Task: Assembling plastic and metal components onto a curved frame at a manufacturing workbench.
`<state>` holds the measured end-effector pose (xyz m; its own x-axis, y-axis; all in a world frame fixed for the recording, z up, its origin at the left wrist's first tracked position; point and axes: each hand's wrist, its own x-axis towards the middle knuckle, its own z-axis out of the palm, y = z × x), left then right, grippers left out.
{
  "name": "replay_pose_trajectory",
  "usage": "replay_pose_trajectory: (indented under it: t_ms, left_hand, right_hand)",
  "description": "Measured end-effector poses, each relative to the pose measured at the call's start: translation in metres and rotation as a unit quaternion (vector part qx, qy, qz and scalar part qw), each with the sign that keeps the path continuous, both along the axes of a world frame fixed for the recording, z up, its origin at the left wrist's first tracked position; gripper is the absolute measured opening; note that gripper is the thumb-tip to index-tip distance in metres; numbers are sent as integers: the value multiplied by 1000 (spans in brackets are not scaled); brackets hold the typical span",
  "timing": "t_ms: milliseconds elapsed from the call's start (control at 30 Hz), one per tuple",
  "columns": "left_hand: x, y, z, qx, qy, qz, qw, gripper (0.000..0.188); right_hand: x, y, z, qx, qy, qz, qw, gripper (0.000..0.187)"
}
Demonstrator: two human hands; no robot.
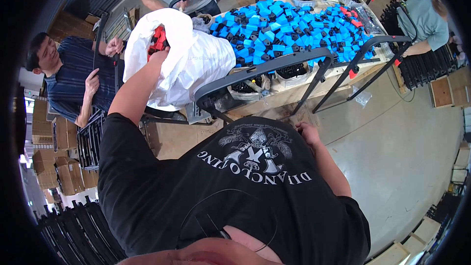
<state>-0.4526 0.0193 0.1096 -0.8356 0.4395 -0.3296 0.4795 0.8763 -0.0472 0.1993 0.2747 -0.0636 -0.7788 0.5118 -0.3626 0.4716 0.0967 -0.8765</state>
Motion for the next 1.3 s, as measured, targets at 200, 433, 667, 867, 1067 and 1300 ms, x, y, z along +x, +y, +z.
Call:
replay_pose_trajectory:
  t_ms: [200,433,667,867,1067,1300]
  left_hand:
    - [-11,7,3,84,-26,7,996,48]
    - [-9,-2,-19,160,-81,19,984,48]
    - [-36,2,-52,220,-149,54,962,49]
    - [-60,-1,-81,267,-209,78,937,49]
    - [-60,-17,-125,307,-280,72,907,49]
    - [-27,-6,-49,234,-220,-1,947,50]
  right_hand:
    - [-4,3,4,-1,-99,-14,995,30]
    - [-21,-1,15,-222,-10,-165,961,22]
    - [-38,-7,40,-156,-1,-91,984,21]
    - [-42,-7,22,-150,8,-72,986,20]
    - [-26,-11,18,-249,8,-177,952,19]
    - [-7,-8,23,-310,-22,-229,923,12]
